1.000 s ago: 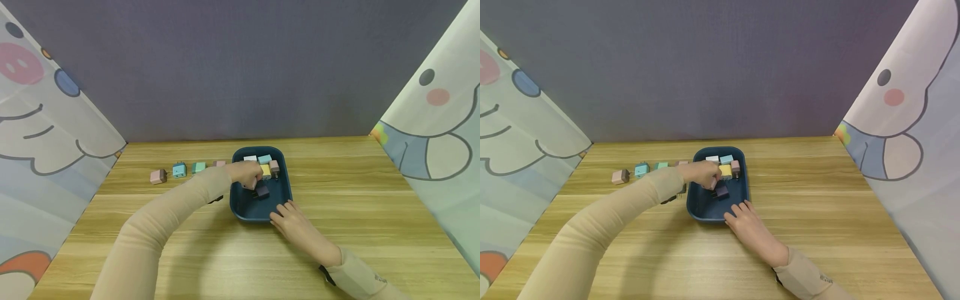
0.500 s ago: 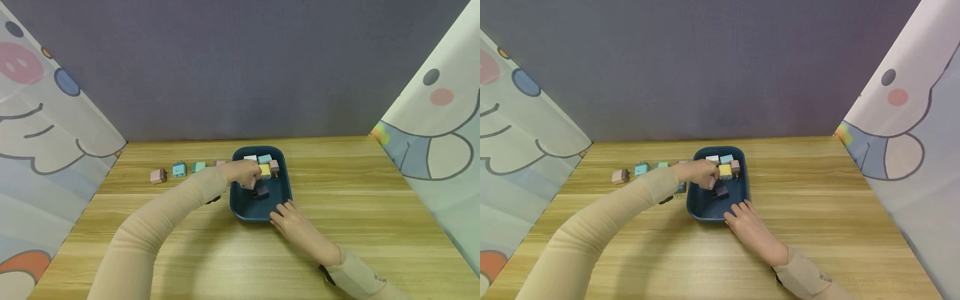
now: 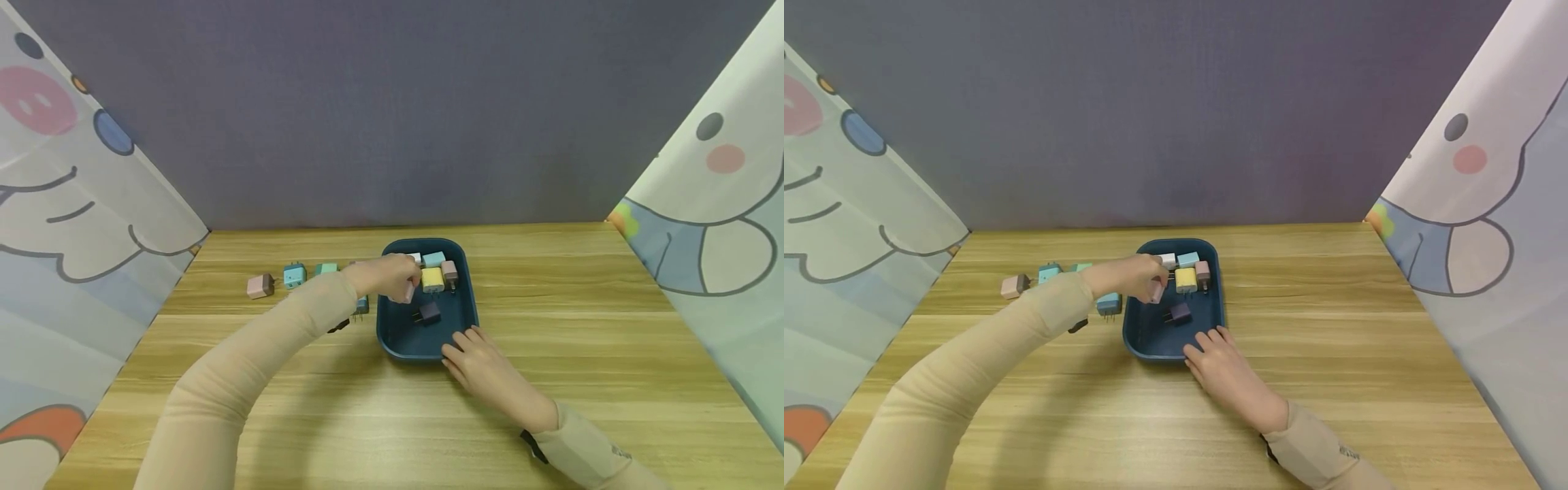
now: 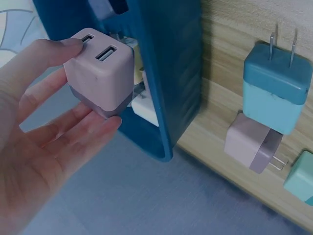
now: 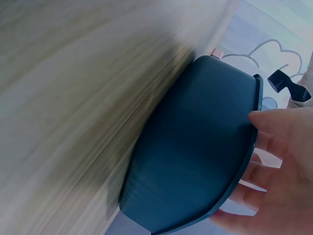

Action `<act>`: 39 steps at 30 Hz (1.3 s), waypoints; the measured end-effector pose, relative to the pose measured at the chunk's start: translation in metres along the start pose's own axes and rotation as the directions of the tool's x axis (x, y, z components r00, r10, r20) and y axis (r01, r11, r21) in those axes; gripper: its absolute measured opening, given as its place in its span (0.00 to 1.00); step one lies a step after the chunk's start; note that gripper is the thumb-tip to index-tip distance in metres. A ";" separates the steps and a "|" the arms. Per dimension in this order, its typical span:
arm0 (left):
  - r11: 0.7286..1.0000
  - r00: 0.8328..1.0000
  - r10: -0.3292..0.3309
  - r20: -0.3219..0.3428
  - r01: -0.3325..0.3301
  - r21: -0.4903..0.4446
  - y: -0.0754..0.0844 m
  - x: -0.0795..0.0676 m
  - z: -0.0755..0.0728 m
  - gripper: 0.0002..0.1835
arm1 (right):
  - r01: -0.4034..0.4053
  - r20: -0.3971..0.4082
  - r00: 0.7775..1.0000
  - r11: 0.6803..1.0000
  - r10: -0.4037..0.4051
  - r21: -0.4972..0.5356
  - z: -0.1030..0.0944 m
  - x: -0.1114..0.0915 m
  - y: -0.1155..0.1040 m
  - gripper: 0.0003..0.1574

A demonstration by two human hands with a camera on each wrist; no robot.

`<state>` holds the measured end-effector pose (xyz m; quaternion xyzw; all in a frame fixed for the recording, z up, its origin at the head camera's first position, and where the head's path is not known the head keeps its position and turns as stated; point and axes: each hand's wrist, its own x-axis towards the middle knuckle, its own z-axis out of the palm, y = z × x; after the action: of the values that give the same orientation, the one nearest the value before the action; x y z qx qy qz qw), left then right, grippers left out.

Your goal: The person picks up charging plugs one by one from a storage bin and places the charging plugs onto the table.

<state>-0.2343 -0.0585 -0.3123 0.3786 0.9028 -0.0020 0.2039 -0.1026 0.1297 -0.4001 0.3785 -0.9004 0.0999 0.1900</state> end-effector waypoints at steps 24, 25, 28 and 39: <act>0.997 0.996 -0.057 -0.067 0.054 -0.051 -0.009 -0.040 -0.011 0.14 | 0.008 -0.021 1.000 1.000 -0.008 -0.004 0.001 -0.003 0.004 0.07; 0.997 0.996 -0.062 -0.070 0.058 -0.054 -0.010 -0.041 -0.010 0.14 | 0.006 -0.021 1.000 1.000 -0.006 -0.005 0.001 -0.003 0.004 0.07; 0.996 0.994 -0.065 -0.084 0.059 -0.071 -0.013 -0.045 -0.009 0.14 | 0.002 -0.019 1.000 1.000 -0.003 -0.008 0.000 -0.003 0.004 0.07; 0.998 0.985 -0.030 -0.169 0.020 -0.061 -0.027 -0.057 -0.007 0.15 | 0.008 -0.012 1.000 1.000 -0.008 -0.016 0.000 -0.004 0.004 0.07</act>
<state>-0.2194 -0.1158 -0.2890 0.3598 0.9212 0.0544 0.1375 -0.1032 0.1353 -0.4017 0.3798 -0.8985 0.0944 0.1989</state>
